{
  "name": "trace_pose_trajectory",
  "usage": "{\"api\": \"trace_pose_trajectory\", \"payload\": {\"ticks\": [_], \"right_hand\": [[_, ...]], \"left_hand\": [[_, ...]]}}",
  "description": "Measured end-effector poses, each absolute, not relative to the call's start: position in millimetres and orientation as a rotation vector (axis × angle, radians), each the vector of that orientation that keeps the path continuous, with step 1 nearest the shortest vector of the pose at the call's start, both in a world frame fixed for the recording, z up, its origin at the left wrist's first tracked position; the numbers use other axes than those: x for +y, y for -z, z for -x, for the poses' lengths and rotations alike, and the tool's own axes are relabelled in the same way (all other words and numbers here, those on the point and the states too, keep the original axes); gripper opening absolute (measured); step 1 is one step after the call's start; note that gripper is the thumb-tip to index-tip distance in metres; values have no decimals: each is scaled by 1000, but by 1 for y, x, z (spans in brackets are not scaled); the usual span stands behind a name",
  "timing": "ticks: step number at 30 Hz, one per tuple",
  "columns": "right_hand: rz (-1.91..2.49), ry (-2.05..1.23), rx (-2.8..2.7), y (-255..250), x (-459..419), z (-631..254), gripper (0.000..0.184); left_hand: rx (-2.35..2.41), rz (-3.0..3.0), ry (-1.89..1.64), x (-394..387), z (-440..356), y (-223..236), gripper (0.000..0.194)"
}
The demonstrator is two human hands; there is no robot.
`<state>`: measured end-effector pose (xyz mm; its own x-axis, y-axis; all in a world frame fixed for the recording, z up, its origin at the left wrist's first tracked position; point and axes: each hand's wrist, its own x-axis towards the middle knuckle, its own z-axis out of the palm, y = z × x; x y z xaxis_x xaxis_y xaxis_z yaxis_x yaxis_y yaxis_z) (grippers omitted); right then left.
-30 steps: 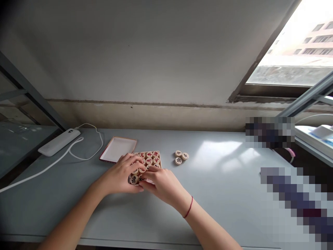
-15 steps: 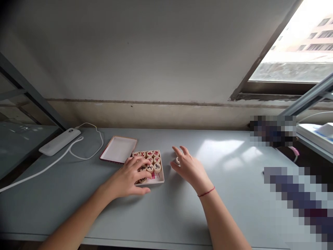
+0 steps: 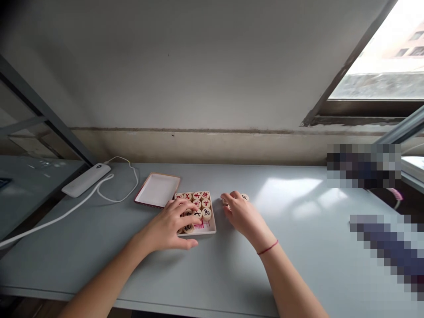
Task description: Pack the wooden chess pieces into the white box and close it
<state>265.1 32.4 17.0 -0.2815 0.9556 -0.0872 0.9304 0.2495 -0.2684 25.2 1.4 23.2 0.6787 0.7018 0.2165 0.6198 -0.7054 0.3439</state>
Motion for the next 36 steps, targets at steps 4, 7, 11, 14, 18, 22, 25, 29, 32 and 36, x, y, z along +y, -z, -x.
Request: {"api": "trace_pose_trajectory", "payload": {"ticks": [4,7,11,14,18,22,25,29,32,36], "right_hand": [[1766,-331,-2447,-13,32,-264,27],[1710,-282,-2440,-12,32,-265,23],[1575,-373,-2363,-22,29,-262,22],[1375,-642,-2254,-33,21,-252,22],[1143,-774,-2212,-41,7,-233,23],[1038,-747,-2295,-40,-3,-222,29],[1073,-681,-2341,-39,-4,-221,31],[1108,-698,-2304,-40,-2,-224,33],[1128,-684,-2225,-42,-1,-228,28],[1164,-628,-2142,-42,3,-233,21]], "left_hand": [[1056,-2662,-558,2,-26,-23,36],[1096,-2652,-645,2,-28,-24,25],[1191,-2628,-788,4,-30,-22,24],[1237,-2594,-863,6,-30,-20,32],[1277,-2434,-927,4,-33,-19,35],[1224,-2259,-970,1,-37,-21,25],[1187,-2152,-948,1,-38,-24,18],[1216,-2069,-909,2,-35,-26,26],[1217,-2113,-914,3,-32,-25,32],[1156,-2152,-885,1,-33,-24,15]]}}
